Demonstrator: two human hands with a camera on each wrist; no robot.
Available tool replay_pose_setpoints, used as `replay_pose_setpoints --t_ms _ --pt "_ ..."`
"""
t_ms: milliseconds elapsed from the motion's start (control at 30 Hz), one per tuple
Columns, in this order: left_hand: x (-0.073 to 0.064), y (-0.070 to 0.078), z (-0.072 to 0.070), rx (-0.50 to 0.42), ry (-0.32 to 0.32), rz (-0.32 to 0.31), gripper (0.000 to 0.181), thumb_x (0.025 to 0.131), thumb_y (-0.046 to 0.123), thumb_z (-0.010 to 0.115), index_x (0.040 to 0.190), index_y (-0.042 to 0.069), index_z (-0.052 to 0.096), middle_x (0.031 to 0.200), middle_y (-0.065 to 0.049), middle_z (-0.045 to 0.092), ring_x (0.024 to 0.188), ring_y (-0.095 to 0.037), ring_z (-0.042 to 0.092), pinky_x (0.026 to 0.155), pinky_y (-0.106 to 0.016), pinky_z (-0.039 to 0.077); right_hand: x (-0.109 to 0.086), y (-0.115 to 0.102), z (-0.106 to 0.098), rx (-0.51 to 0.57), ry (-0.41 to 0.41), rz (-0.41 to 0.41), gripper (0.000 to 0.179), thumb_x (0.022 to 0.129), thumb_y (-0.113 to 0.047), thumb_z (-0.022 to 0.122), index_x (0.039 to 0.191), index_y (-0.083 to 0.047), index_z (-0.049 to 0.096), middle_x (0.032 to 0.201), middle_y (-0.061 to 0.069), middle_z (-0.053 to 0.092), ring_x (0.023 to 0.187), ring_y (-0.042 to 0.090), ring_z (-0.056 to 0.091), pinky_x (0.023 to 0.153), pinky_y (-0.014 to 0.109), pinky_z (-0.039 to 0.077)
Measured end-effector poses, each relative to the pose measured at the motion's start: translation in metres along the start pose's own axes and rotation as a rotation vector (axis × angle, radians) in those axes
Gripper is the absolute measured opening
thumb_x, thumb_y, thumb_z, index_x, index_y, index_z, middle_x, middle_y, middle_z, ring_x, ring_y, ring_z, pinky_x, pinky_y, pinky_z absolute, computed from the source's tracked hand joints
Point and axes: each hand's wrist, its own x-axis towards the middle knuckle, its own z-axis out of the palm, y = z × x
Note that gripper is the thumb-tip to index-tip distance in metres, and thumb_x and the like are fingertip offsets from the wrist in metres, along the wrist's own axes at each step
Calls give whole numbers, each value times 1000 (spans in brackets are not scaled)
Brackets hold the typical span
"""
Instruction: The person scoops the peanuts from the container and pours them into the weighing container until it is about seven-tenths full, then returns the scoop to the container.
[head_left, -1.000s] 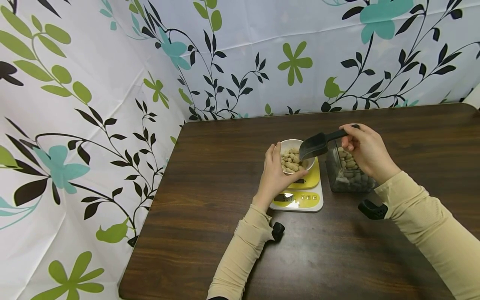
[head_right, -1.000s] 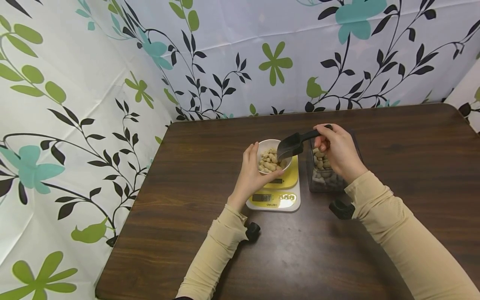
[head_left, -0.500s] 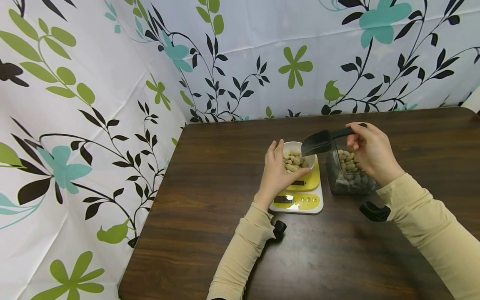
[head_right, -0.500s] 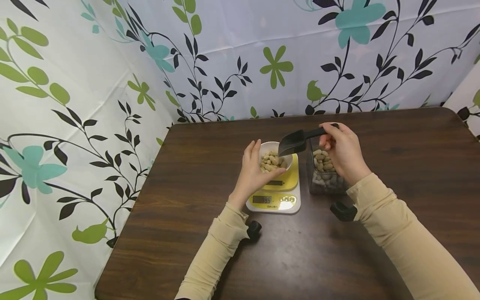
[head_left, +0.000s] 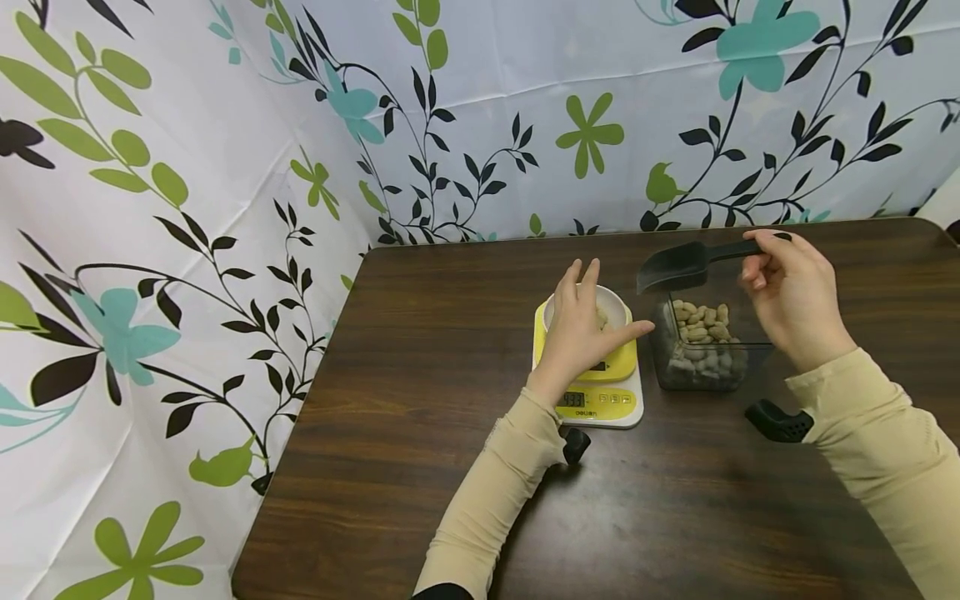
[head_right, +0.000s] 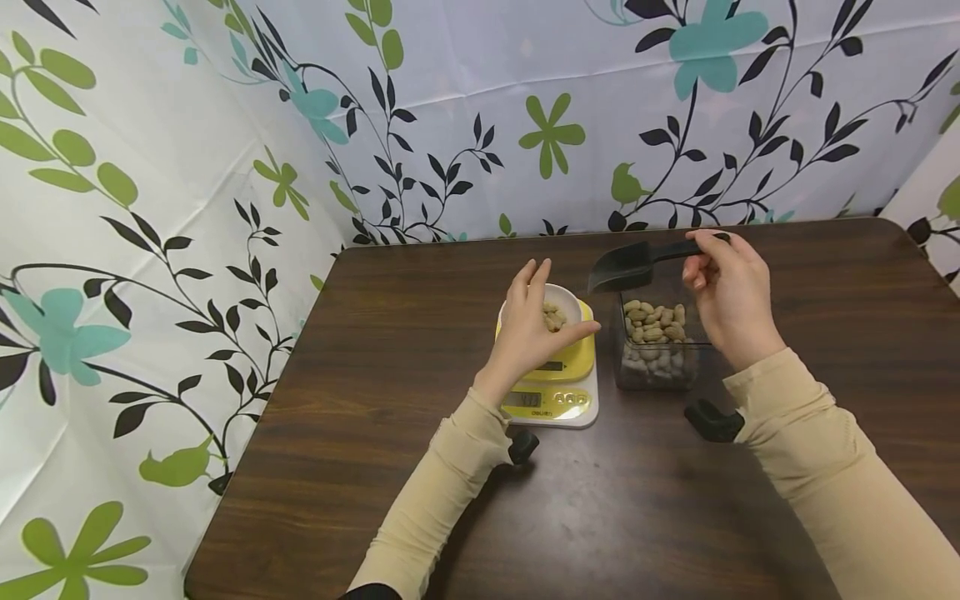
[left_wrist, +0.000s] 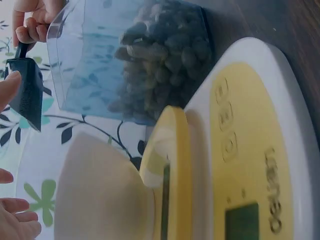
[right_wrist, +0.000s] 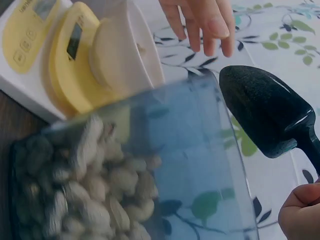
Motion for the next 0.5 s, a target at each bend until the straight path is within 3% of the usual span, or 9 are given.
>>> replay_pose_setpoints --t_ms 233,500 --pt "3 16 7 3 -52 33 103 75 62 66 151 26 7 158 -3 6 146 -20 11 112 -40 32 -3 -15 -15 25 62 -72 12 93 -4 53 97 6 59 57 12 56 49 17 48 48 23 34" --pt "3 31 20 27 -102 64 100 77 64 62 151 28 7 158 -2 6 145 -21 16 110 -40 34 -10 -21 -28 -111 123 -127 12 89 -5 61 94 5 59 55 9 57 46 15 47 45 20 38"
